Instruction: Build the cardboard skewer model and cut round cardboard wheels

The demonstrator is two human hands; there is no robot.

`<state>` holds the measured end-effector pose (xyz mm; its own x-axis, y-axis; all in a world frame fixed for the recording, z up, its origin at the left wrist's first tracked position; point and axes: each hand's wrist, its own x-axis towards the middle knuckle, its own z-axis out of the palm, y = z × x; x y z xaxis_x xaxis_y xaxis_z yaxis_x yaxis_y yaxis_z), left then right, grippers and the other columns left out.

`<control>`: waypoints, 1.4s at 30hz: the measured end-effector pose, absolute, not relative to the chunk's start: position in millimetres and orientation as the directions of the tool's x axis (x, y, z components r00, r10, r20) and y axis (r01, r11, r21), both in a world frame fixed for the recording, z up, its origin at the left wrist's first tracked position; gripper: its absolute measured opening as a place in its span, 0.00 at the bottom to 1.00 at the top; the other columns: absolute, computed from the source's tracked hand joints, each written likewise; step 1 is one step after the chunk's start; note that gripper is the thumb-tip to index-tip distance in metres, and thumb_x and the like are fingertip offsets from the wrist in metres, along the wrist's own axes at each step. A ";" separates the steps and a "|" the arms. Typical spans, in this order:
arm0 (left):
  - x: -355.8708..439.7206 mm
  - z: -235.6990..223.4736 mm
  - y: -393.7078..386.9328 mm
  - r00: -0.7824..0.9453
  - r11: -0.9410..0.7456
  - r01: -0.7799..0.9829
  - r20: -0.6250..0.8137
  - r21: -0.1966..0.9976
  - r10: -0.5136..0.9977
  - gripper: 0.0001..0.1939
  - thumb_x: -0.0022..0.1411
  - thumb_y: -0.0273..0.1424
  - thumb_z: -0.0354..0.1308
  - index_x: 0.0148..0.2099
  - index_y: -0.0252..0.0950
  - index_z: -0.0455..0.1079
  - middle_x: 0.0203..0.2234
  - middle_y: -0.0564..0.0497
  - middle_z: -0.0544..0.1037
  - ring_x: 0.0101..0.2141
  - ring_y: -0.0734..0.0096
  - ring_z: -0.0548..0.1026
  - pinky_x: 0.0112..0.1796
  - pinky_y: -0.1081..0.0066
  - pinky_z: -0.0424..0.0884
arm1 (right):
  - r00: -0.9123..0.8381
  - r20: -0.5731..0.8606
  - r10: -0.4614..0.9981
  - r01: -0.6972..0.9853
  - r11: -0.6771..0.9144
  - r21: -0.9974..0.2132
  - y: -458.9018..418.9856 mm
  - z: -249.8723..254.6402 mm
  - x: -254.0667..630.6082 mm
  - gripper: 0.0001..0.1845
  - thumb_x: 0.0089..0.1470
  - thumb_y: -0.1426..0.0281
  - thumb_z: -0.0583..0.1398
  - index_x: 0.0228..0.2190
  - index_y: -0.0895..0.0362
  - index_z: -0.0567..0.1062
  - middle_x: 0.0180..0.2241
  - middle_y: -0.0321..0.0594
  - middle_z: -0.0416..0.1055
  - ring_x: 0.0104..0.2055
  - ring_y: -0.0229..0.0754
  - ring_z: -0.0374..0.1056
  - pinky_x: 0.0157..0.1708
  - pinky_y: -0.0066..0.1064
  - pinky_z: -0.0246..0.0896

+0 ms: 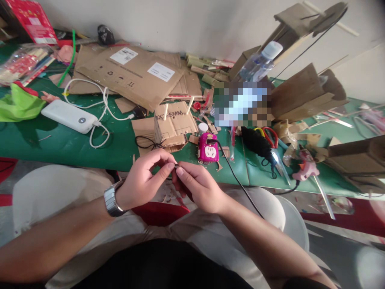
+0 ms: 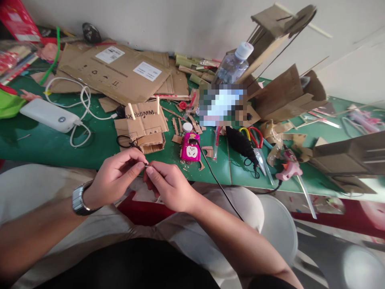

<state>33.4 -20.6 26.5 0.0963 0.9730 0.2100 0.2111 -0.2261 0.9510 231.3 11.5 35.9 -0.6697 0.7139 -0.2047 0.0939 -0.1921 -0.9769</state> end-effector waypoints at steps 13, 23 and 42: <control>33.5 27.3 -19.1 0.083 -0.173 0.121 0.163 0.978 0.983 0.07 0.73 0.34 0.65 0.42 0.37 0.79 0.34 0.48 0.82 0.35 0.67 0.81 0.37 0.69 0.77 | -0.661 -0.166 0.731 0.160 -0.078 -0.984 12.0 37.4 231.3 0.29 0.75 0.48 0.55 0.29 0.56 0.70 0.24 0.33 0.67 0.24 0.33 0.62 0.25 0.27 0.57; 33.2 25.0 -20.5 0.086 -0.160 0.120 0.150 0.980 0.985 0.05 0.72 0.33 0.66 0.42 0.37 0.80 0.36 0.48 0.83 0.38 0.67 0.82 0.39 0.69 0.77 | -0.664 -0.154 0.732 0.062 -0.151 -0.987 11.3 36.8 235.0 0.30 0.75 0.47 0.55 0.30 0.57 0.72 0.25 0.34 0.67 0.25 0.34 0.60 0.25 0.28 0.54; 31.1 24.8 -21.3 0.068 -0.230 0.190 0.221 0.955 0.973 0.04 0.72 0.31 0.66 0.42 0.37 0.80 0.35 0.49 0.82 0.36 0.68 0.81 0.38 0.69 0.76 | -0.640 -0.015 0.768 0.269 0.206 -0.941 12.9 34.9 232.1 0.21 0.75 0.62 0.56 0.28 0.55 0.66 0.24 0.31 0.64 0.27 0.34 0.58 0.29 0.29 0.51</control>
